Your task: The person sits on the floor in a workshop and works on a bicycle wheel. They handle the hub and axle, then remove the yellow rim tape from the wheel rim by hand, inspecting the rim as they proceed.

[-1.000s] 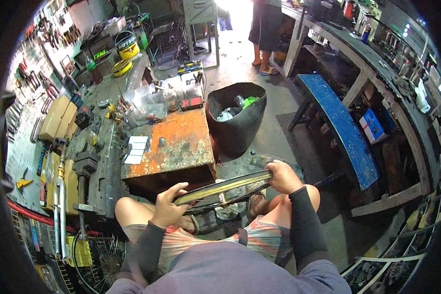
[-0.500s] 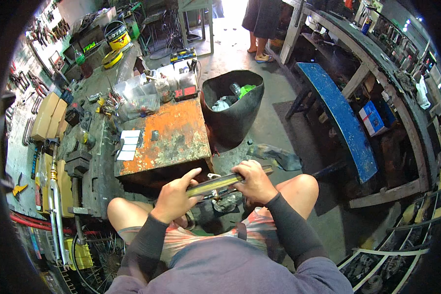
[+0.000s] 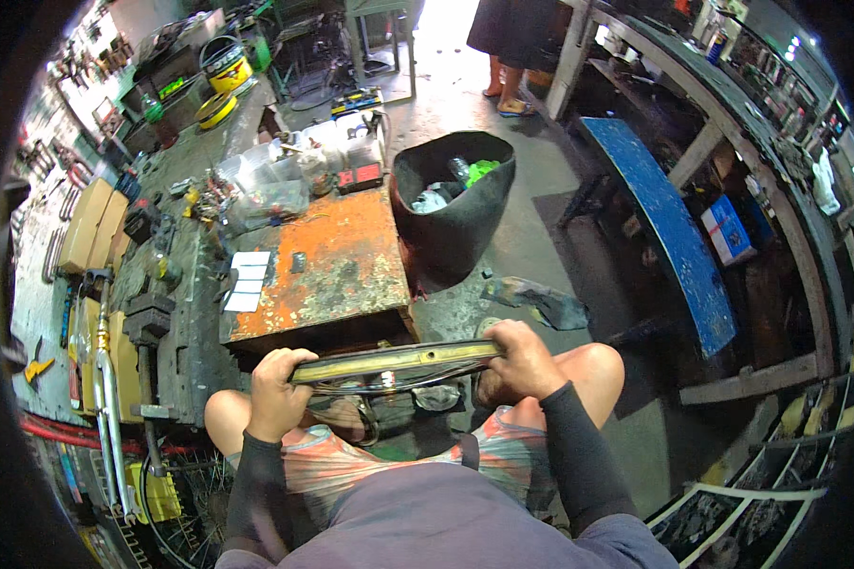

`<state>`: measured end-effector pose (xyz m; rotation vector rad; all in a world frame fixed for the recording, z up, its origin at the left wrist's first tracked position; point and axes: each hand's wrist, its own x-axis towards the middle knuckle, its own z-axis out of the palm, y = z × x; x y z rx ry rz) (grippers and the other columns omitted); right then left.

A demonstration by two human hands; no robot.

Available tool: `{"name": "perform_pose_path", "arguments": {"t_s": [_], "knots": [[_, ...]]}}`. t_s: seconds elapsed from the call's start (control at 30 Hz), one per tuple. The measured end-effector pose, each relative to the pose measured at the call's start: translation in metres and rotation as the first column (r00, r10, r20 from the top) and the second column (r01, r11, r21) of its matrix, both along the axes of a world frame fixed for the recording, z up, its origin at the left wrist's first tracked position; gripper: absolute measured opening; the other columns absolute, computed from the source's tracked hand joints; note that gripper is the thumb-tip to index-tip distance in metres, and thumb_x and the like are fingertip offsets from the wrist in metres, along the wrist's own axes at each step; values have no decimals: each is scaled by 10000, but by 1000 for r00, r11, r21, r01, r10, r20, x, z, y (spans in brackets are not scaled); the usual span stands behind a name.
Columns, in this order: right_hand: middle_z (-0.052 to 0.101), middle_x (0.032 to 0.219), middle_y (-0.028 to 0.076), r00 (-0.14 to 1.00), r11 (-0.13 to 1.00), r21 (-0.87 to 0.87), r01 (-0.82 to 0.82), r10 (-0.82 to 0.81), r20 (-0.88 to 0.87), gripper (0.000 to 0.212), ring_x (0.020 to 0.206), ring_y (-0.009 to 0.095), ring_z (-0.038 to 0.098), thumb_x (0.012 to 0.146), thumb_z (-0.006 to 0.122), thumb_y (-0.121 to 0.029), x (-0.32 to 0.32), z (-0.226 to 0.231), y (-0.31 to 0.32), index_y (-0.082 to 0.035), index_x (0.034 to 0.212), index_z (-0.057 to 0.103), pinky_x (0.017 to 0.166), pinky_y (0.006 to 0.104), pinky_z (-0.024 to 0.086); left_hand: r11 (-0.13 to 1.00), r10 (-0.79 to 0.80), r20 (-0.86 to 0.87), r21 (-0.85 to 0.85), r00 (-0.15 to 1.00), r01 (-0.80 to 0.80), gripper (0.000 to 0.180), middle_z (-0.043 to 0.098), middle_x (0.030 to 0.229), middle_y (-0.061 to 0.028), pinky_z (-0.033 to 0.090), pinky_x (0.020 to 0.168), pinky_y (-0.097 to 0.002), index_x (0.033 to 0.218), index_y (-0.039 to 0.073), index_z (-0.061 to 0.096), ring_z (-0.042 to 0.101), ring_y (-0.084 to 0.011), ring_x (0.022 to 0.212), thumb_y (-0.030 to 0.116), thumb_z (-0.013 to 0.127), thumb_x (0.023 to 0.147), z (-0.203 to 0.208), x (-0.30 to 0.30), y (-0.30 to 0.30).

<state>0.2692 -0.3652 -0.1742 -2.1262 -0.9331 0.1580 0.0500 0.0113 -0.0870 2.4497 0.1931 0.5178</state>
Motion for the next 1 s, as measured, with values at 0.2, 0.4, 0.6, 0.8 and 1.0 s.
{"name": "perform_pose_path", "arguments": {"t_s": [0.2, 0.4, 0.6, 0.8, 1.0], "knots": [[751, 1088, 187, 991, 995, -99, -23, 9, -137, 361, 1069, 400, 734, 851, 868, -102, -13, 9, 2, -13, 1178, 745, 938, 482, 586, 998, -30, 4, 49, 1000, 30, 299, 731, 882, -101, 557, 813, -466, 1022, 103, 775, 713, -361, 866, 9, 798, 740, -17, 2, -14], [768, 1122, 164, 972, 980, -50, -192, 183, -150, 451, 1077, 383, 750, 858, 881, -123, -25, 33, 3, -30, 1272, 727, 946, 473, 600, 997, -73, -21, -1, 997, 73, 293, 737, 894, -123, 553, 851, -466, 993, 86, 763, 708, -373, 881, 3, 775, 713, -51, 1, -7], [761, 1244, 148, 940, 959, 81, -272, 283, -189, 454, 1157, 373, 752, 927, 830, -92, -32, 50, 7, -55, 1362, 705, 980, 459, 619, 991, -129, -10, 24, 992, 130, 285, 742, 872, -109, 552, 822, -439, 966, 81, 757, 709, -351, 866, -12, 787, 699, -53, 20, -1], [733, 1267, 121, 864, 878, -8, -478, 472, 176, 453, 1122, 360, 749, 918, 751, -10, -13, 61, 27, -104, 1361, 725, 949, 459, 620, 993, -112, -43, -32, 993, 111, 240, 743, 864, -111, 549, 861, -453, 948, 82, 781, 712, -364, 854, 34, 809, 715, -49, 25, 5], [678, 1265, 79, 637, 713, -381, -588, 699, 325, 506, 1125, 285, 710, 923, 720, -147, 7, 90, 58, -198, 1427, 703, 1039, 443, 552, 992, -128, 9, -14, 992, 129, 219, 741, 863, -114, 550, 836, -434, 939, 69, 777, 721, -346, 853, 29, 812, 727, -53, 25, 11]]}}
